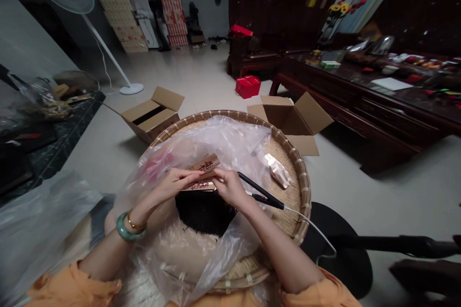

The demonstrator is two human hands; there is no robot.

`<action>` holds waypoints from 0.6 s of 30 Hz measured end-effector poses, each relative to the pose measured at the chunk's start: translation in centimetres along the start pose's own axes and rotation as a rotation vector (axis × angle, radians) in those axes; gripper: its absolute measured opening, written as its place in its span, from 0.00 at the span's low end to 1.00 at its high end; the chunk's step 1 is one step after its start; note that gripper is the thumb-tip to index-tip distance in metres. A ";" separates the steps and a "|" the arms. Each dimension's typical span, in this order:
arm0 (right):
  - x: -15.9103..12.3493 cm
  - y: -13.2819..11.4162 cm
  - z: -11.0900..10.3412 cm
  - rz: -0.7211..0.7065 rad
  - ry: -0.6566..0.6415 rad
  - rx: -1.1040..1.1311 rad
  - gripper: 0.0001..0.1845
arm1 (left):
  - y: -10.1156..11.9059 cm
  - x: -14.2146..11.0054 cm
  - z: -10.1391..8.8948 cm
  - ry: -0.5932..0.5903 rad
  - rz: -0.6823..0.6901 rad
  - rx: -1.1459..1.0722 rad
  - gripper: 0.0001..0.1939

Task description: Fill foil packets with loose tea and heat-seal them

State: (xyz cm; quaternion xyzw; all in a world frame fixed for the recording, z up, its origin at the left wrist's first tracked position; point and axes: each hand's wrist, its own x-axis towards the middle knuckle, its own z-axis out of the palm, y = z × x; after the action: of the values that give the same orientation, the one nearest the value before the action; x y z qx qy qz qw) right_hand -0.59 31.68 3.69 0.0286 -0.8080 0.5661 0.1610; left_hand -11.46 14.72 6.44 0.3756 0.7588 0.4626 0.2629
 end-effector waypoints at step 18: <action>-2.0 -1.1 2.7 -0.015 -0.354 -0.060 0.08 | 3.8 -0.7 1.3 -0.003 0.008 -0.058 0.13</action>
State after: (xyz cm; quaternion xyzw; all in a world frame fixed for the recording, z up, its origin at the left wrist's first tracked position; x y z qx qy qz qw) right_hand 0.95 28.53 3.25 0.1290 -0.8400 0.5267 0.0214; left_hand -8.83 15.94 9.30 0.3715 0.7432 0.4849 0.2731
